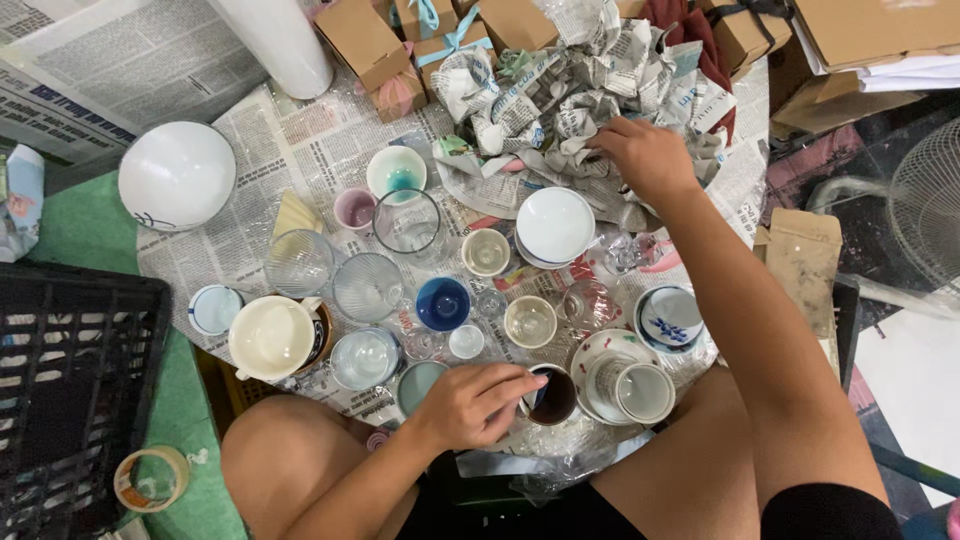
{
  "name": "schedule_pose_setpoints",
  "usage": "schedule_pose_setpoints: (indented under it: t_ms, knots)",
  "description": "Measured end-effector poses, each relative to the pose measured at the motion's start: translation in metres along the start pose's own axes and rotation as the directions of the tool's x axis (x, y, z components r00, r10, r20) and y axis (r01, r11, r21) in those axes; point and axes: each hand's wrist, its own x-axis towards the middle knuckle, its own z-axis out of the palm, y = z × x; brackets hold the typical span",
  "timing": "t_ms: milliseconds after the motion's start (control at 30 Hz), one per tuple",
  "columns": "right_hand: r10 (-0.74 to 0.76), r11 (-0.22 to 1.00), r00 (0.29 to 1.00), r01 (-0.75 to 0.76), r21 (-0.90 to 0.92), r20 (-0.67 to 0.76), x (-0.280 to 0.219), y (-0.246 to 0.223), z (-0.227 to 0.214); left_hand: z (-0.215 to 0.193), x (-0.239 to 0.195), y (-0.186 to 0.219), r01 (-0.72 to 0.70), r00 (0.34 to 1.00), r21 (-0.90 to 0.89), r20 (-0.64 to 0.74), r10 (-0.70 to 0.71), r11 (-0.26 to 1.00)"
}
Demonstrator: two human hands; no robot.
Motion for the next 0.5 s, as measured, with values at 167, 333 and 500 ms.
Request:
schedule_pose_setpoints:
  t_ms: [167, 333, 500]
  knots:
    - [0.148, 0.912, 0.982, -0.088, 0.400, -0.121, -0.010, -0.007, -0.039, -0.002, 0.000, 0.003, 0.002, 1.000, -0.014, -0.016, -0.003, 1.000]
    - [0.323, 0.698, 0.944, -0.190, 0.690, -0.067, -0.037, -0.045, -0.090, -0.002, 0.000, 0.008, 0.046, 0.997, -0.056, -0.053, -0.049, 0.997]
    - [0.181, 0.672, 0.964, 0.025, 0.740, -0.196, -0.084, -0.136, -0.130, -0.003, -0.010, 0.006, 0.394, 0.900, -0.521, 0.050, -0.433, 0.758]
